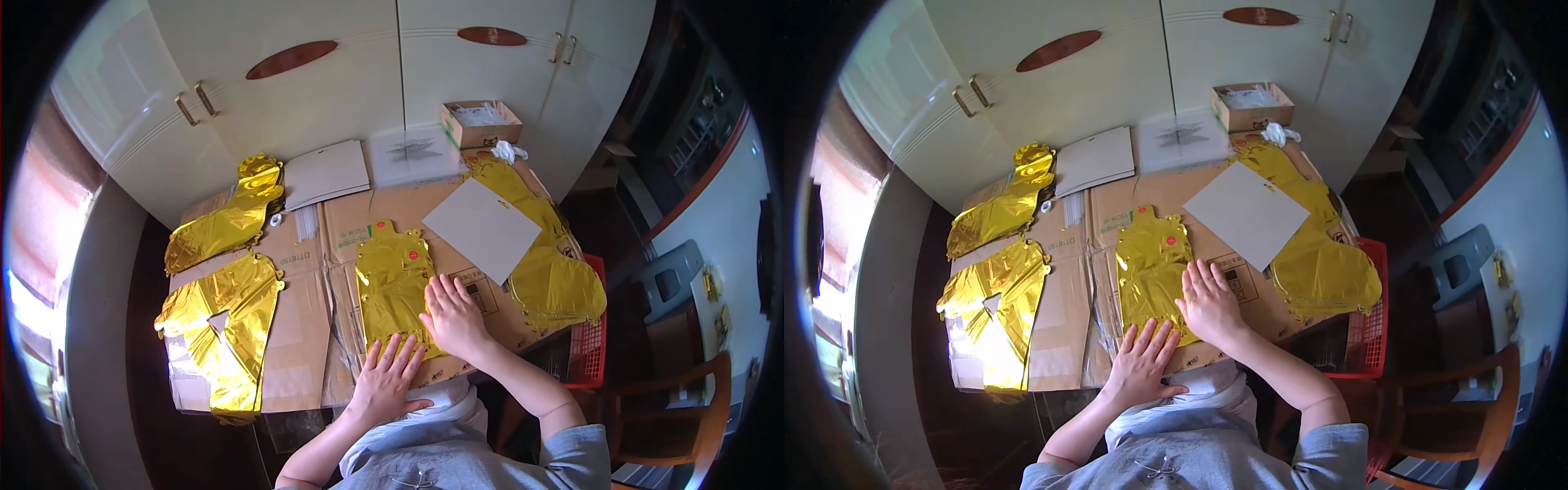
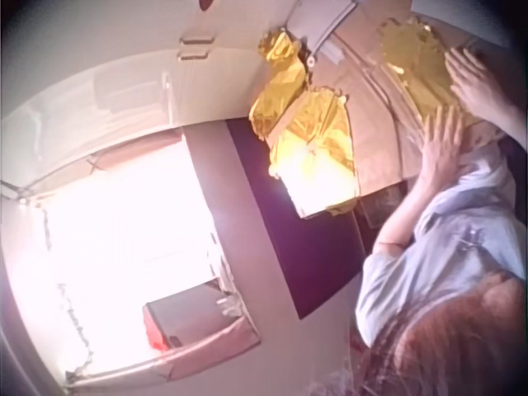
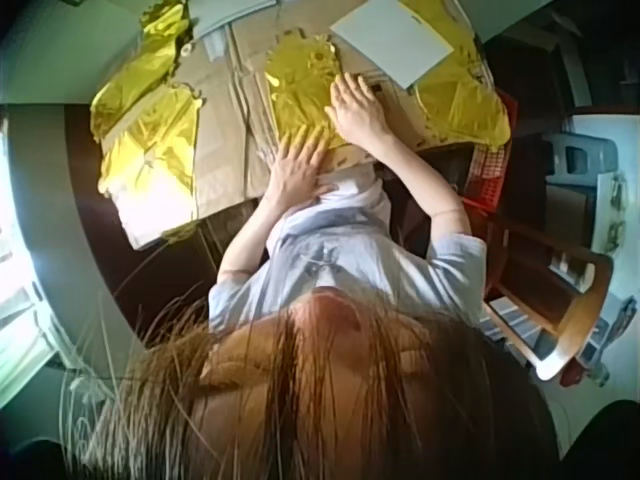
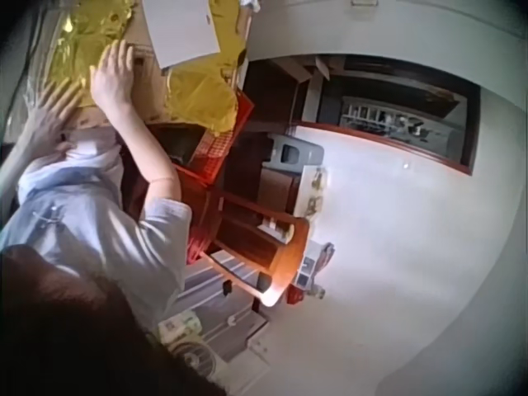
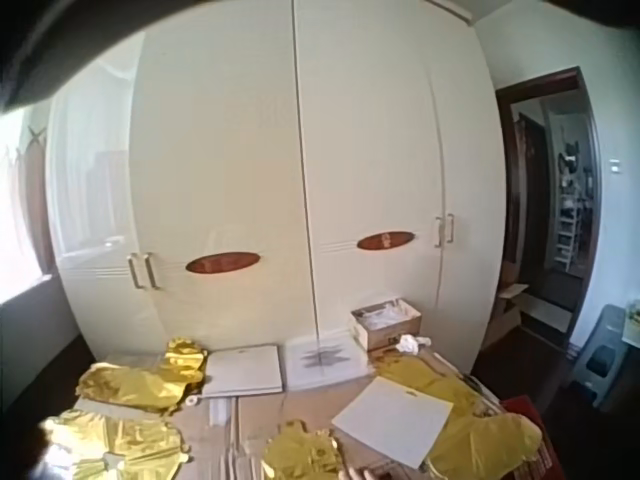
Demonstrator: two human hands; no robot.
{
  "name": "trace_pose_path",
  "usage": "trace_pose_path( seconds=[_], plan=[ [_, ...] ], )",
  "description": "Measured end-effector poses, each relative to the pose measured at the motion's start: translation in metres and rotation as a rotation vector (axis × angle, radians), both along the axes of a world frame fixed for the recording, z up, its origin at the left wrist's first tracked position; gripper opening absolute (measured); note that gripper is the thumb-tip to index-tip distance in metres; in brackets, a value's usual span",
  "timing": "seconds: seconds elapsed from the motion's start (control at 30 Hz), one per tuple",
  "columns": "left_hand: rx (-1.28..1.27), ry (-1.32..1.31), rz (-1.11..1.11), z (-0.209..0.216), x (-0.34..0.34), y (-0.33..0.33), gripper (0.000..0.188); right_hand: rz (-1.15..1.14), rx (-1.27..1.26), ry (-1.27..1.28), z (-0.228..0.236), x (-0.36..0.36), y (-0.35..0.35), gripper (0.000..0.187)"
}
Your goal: Flattening and folding gold-colored foil balloons on a cardboard workspace.
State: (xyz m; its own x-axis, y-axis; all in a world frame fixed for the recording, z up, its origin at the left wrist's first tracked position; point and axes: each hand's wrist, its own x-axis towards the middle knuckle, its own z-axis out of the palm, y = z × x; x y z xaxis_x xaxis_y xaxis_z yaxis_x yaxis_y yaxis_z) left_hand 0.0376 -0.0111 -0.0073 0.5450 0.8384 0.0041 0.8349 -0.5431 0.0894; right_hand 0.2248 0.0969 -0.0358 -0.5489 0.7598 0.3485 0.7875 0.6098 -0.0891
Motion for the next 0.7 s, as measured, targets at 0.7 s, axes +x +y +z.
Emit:
trace_pose_path(
  seconds=[0.7],
  plan=[
    [0.012,-0.002,0.011,-0.001,-0.004,-0.005,0.097,-0.252,-0.411,-0.211,0.057,0.056,0.098,0.081]
  ],
)
